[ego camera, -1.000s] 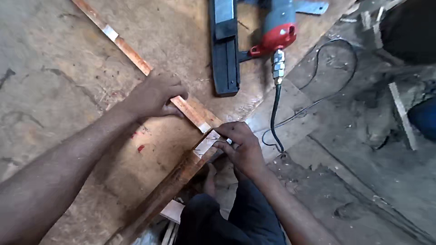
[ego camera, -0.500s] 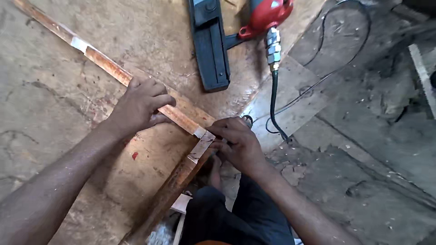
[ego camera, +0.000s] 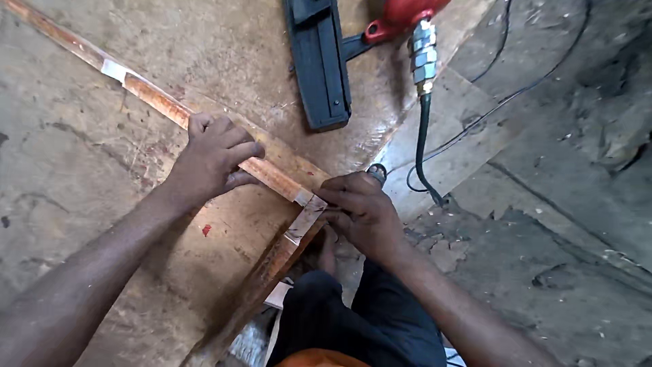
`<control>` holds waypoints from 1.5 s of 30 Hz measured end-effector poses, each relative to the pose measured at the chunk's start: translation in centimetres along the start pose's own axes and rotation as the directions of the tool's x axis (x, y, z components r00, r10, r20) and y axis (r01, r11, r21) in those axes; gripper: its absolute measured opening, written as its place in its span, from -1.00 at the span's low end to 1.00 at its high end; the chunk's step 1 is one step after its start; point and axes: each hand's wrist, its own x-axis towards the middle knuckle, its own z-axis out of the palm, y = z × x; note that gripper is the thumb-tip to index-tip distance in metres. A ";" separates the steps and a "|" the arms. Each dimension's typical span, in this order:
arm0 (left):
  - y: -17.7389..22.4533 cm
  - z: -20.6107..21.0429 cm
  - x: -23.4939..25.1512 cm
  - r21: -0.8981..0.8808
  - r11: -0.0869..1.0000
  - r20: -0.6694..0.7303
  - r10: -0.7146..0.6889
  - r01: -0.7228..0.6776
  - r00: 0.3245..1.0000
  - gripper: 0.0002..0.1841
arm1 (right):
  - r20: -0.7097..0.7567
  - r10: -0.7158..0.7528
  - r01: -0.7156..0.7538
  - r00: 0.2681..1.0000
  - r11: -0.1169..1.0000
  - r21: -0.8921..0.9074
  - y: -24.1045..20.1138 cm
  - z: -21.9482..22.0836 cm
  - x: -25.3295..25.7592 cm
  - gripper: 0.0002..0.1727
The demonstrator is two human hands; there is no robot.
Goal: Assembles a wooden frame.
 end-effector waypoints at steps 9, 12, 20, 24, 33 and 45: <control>0.0 -0.1 -0.3 -0.017 1.000 0.009 0.018 -0.018 1.000 -0.56 | 0.024 -0.016 0.017 1.000 1.000 -0.023 -0.2 0.4 -0.2 -0.71; 0.0 -0.1 -0.3 -0.016 1.000 0.016 0.012 -0.012 1.000 -0.55 | 0.024 -0.013 0.014 1.000 1.000 -0.016 -0.2 0.4 -0.1 -0.71; 0.7 -0.7 0.2 0.041 0.999 0.088 -0.022 0.019 0.996 -0.51 | 0.072 -0.045 0.050 0.996 0.996 -0.073 -0.4 -0.1 0.2 -0.72; 0.8 -0.9 0.3 0.066 0.997 0.117 -0.044 0.037 0.992 -0.49 | 0.087 -0.029 0.034 0.996 0.998 -0.061 -0.4 -0.2 0.3 -0.71; 6.1 -1.4 1.7 -0.054 0.989 0.260 -0.118 0.137 0.958 -0.02 | 0.067 0.004 0.000 0.998 0.999 -0.048 -0.3 -0.1 0.2 -0.70; 8.5 -1.4 2.7 0.098 0.949 0.321 -0.316 0.301 0.893 0.12 | -0.001 0.037 -0.037 0.999 0.997 0.066 -0.3 0.4 0.1 -0.73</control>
